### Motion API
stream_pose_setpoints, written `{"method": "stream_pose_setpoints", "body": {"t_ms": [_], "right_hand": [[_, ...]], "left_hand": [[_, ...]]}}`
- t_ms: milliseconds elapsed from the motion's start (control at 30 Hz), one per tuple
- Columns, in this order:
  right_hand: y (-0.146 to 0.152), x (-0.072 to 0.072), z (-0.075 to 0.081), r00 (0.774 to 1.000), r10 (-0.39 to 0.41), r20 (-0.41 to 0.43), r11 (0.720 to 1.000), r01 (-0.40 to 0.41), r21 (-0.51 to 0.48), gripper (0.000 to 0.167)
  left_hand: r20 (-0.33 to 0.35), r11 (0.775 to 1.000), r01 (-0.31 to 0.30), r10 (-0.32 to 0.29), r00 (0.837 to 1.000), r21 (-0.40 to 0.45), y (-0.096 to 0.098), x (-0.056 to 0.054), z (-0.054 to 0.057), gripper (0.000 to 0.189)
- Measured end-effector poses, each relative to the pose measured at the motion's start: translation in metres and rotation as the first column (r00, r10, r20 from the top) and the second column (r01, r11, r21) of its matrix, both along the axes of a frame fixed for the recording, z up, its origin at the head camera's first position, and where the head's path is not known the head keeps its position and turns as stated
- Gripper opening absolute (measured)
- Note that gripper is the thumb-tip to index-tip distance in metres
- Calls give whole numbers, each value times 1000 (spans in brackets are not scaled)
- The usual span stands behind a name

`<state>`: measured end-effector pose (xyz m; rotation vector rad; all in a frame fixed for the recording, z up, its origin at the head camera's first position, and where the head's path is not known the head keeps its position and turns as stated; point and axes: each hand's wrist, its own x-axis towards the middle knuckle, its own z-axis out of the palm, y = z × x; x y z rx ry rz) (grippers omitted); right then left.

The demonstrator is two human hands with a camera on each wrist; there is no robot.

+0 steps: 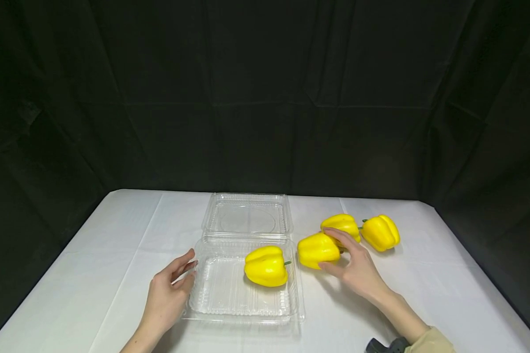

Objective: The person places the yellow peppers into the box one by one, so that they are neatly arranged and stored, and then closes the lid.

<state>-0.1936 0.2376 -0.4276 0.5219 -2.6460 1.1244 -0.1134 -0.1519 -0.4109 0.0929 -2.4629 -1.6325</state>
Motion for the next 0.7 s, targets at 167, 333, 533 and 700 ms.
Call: {"method": "stream_pose_setpoints", "body": {"t_ms": [167, 333, 533, 700], "right_hand": [[0, 0, 0, 1000, -18, 2, 1000, 18, 1, 74], [0, -2, -1, 999, -43, -29, 999, 43, -9, 71], [0, -2, 1, 997, -62, -49, 998, 60, -36, 71], [0, -1, 5, 995, -92, -33, 994, 89, -65, 71]], "left_hand": [[-1, 1000, 6, -6, 1000, 15, -1, 0, -1, 45], [-9, 1000, 7, -7, 1000, 28, -1, 0, -3, 45], [-10, 999, 5, -5, 1000, 31, -1, 0, -3, 45], [-9, 1000, 5, -4, 1000, 27, -1, 0, -2, 45]]}}
